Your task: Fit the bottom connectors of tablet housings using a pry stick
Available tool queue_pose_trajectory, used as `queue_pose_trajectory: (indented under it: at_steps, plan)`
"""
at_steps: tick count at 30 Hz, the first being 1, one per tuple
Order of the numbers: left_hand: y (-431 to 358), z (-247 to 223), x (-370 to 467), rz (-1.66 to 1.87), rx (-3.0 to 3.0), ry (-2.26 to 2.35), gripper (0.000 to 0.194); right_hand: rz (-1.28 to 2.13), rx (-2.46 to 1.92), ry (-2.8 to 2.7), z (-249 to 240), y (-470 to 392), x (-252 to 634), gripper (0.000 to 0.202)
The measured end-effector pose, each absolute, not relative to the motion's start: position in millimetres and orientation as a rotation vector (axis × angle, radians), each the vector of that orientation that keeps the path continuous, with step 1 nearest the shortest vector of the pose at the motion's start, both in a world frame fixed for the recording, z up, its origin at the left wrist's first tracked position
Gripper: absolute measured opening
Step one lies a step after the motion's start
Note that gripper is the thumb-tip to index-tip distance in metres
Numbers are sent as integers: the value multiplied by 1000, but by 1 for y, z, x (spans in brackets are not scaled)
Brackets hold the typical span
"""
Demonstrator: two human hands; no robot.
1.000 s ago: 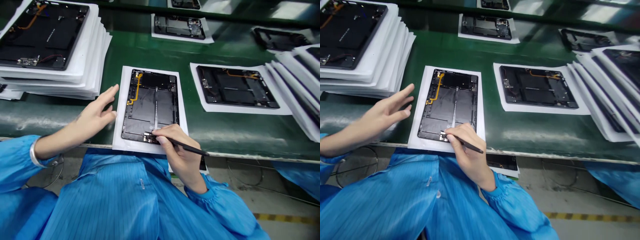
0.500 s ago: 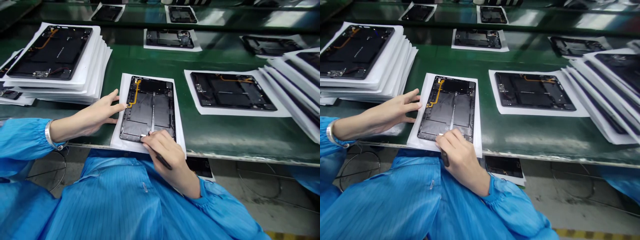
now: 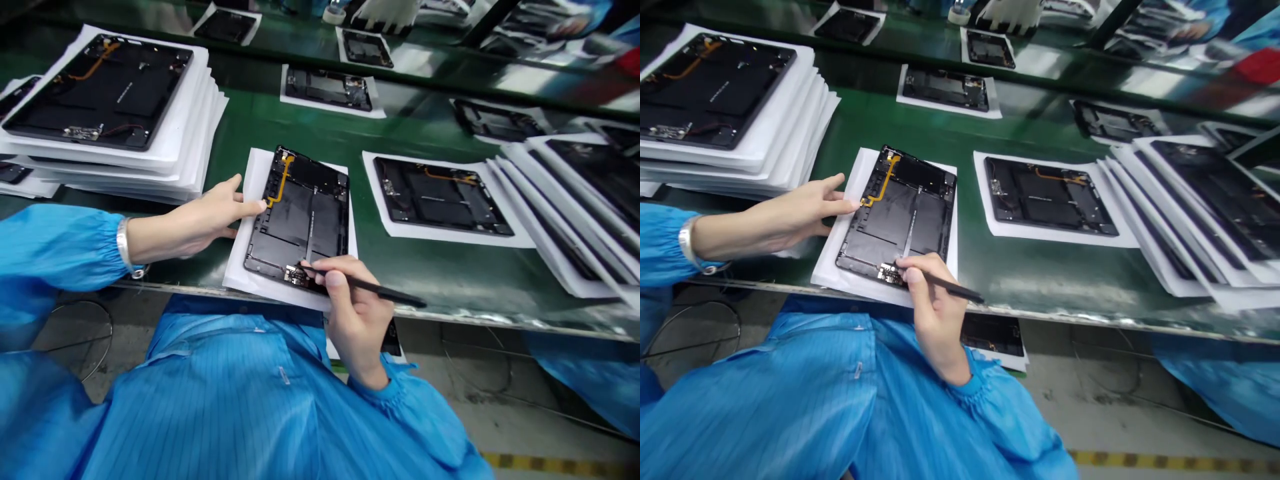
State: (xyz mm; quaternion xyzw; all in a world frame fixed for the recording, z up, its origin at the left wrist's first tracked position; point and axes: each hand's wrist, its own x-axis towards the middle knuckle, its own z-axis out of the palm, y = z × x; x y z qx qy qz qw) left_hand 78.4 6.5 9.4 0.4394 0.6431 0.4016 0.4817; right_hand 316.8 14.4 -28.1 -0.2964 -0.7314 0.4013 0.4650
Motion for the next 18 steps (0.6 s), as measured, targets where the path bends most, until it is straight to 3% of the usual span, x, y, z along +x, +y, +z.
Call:
queue_pose_trajectory:
  at_steps: [3, 6, 13, 18]
  plan:
    - [22, 10, 85, 936, 1339, 1691, 21, 967, -679, -1732, -33, 11, 316, 21]
    - [40, 30, 74, 997, 1572, 1849, 12, 893, -598, -1781, -30, 16, 320, 21]
    - [26, 133, -29, 1125, 2050, 2192, 22, 703, -556, -1838, -4, 62, 333, 14]
    - [-9, 157, -110, 1156, 1474, 2427, 36, 593, -505, -1954, 7, 95, 334, 17]
